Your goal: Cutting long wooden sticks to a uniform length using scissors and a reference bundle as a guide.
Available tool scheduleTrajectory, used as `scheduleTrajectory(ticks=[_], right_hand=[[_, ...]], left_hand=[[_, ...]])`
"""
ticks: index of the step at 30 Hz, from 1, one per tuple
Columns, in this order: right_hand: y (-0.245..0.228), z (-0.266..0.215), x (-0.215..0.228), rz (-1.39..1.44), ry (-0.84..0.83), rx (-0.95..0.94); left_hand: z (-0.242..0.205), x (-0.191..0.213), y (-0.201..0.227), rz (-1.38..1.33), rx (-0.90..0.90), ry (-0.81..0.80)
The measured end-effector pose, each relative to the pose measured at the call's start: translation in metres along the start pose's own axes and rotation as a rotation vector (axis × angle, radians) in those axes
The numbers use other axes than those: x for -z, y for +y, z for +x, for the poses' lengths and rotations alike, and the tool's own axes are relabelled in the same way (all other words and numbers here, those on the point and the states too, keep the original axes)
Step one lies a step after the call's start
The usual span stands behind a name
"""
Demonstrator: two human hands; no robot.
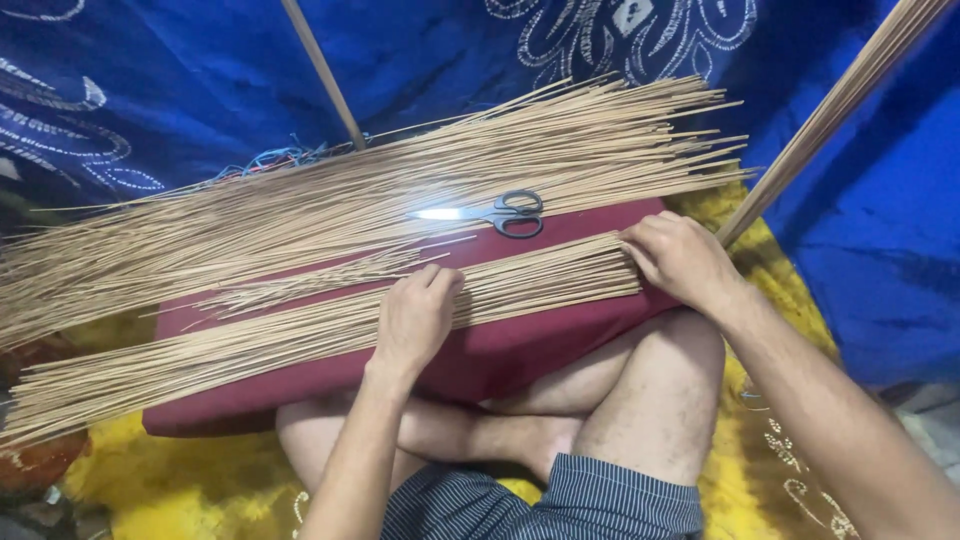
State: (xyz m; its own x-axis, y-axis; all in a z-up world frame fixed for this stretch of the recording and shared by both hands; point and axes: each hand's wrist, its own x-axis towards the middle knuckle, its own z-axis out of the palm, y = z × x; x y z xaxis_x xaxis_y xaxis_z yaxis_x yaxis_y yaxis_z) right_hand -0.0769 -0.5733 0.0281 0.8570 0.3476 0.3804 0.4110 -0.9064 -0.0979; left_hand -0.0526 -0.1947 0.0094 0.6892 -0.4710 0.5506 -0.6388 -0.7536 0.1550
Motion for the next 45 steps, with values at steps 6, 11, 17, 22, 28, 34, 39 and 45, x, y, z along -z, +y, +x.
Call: scheduleTrajectory(ticks=[6,11,17,22,28,34,39,45], right_hand=[[0.016,-0.009,-0.015,0.010,-0.046,-0.055],[0.012,-0.016,-0.023,0.096,-0.048,-0.084],[0.010,-0.015,-0.023,0.157,-0.059,-0.150],[0.005,-0.008,-0.019,0.231,-0.076,-0.161],[0.012,-0.004,-0.027,0.126,-0.085,-0.048],[0.011,-0.001,-0.022,0.114,-0.076,0.000],[0.005,-0.002,-0.018,0.105,-0.101,0.021],[0.008,-0.007,-0.029,0.002,-0.127,0.038]], left_hand=[[-0.004,-0.002,-0.006,-0.117,0.050,-0.122],[-0.005,0.007,-0.004,-0.177,0.036,-0.192],[0.000,0.010,-0.011,-0.152,0.040,-0.191],[0.003,0.016,-0.018,-0.151,0.050,-0.192],[-0.001,0.010,-0.025,-0.176,0.070,-0.194],[-0.005,0.009,-0.025,-0.195,0.065,-0.172],[-0.008,0.013,-0.021,-0.205,0.052,-0.165],[-0.011,0.013,-0.017,-0.216,0.060,-0.171]])
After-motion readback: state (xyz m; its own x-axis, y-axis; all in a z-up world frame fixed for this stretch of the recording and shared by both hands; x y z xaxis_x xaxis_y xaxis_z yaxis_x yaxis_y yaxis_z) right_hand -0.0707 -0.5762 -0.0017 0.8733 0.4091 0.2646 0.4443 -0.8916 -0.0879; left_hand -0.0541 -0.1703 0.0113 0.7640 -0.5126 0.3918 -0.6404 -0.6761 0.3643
